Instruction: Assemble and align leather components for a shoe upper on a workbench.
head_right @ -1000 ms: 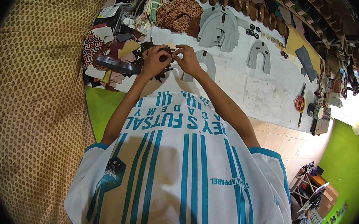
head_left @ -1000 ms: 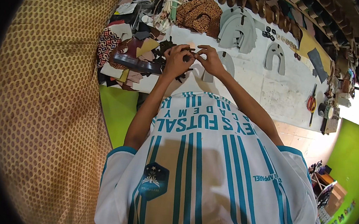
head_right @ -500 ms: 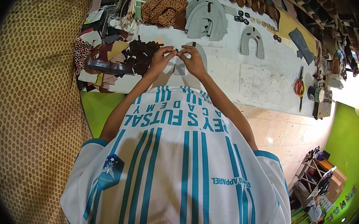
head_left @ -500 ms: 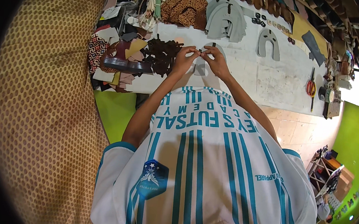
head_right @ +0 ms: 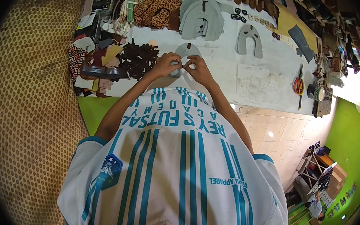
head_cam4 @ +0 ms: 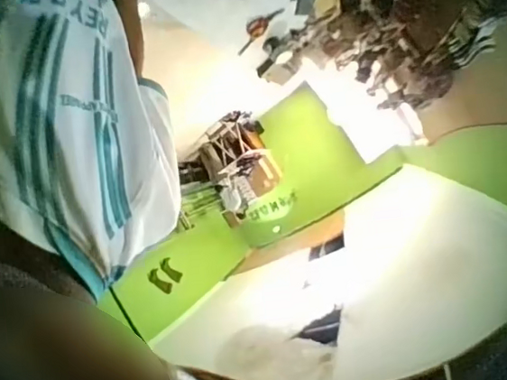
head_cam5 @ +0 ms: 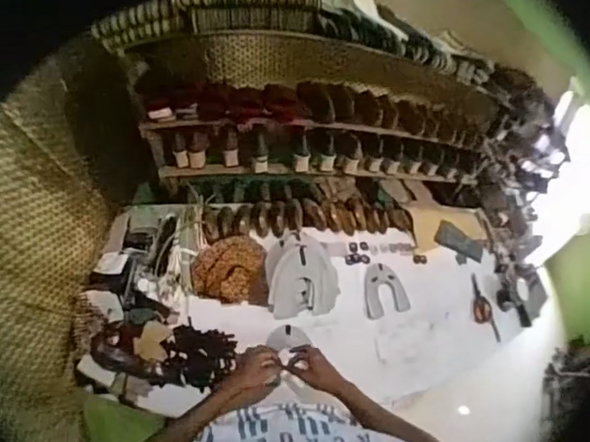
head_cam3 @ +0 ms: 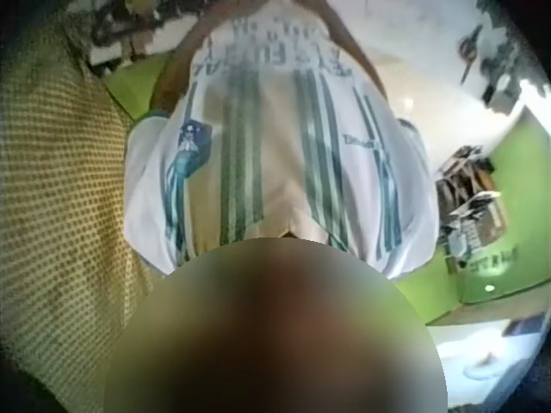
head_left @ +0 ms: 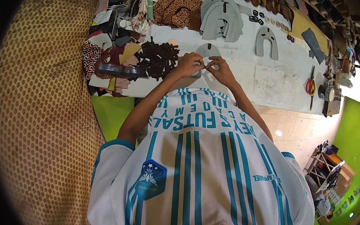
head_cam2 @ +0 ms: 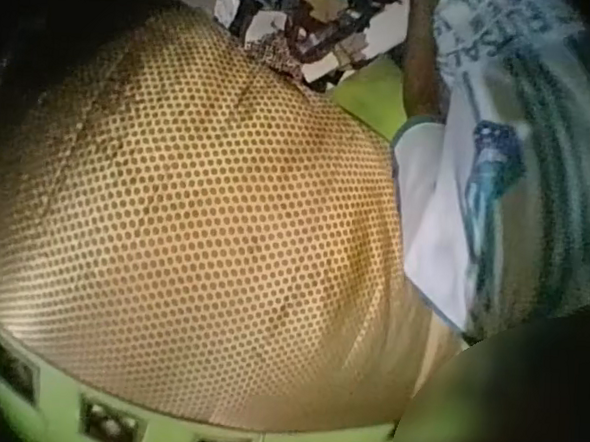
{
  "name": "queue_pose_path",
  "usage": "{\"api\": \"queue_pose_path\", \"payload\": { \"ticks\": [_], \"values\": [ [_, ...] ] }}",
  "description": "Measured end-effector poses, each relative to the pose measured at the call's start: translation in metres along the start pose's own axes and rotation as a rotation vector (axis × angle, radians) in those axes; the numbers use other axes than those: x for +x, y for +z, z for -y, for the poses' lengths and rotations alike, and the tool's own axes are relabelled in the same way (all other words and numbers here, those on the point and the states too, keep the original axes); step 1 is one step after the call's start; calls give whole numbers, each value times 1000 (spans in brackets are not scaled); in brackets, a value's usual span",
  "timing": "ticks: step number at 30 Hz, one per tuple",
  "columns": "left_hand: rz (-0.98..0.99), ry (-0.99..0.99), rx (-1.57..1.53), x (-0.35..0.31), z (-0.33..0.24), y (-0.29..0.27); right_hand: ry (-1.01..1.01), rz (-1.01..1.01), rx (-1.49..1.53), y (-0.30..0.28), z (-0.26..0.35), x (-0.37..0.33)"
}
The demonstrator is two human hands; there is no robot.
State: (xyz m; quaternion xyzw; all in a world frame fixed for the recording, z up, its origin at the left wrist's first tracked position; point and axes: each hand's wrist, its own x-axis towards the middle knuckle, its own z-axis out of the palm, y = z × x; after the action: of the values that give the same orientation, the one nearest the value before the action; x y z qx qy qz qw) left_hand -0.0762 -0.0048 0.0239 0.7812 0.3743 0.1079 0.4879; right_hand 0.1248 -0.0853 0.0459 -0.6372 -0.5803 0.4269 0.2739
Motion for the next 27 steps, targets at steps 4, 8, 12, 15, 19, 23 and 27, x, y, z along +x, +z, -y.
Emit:
{"api": "queue_pose_path", "payload": {
  "ticks": [4, 8, 12, 15, 19, 23, 27],
  "values": [
    [-41, -13, 168, 16, -8, 10, 7, -224, -132, -1, -27, 2],
    [-176, 107, 320, 38, -2, 15, 5, -381, -277, -1, -59, 20],
    [-172, 243, 433, 64, 5, 13, -19, -403, -371, -3, -59, 25],
    [-144, 286, 507, 73, 7, 11, -42, -417, -403, -3, -51, 27],
    [-110, 294, 533, 74, 9, 9, -102, -434, -451, -4, -50, 24],
    [-133, 323, 579, 73, 9, 9, -183, -386, -535, -3, -52, 23],
    [-174, 335, 605, 71, 9, 12, -182, -388, -542, -1, -53, 23]
  ]
}}
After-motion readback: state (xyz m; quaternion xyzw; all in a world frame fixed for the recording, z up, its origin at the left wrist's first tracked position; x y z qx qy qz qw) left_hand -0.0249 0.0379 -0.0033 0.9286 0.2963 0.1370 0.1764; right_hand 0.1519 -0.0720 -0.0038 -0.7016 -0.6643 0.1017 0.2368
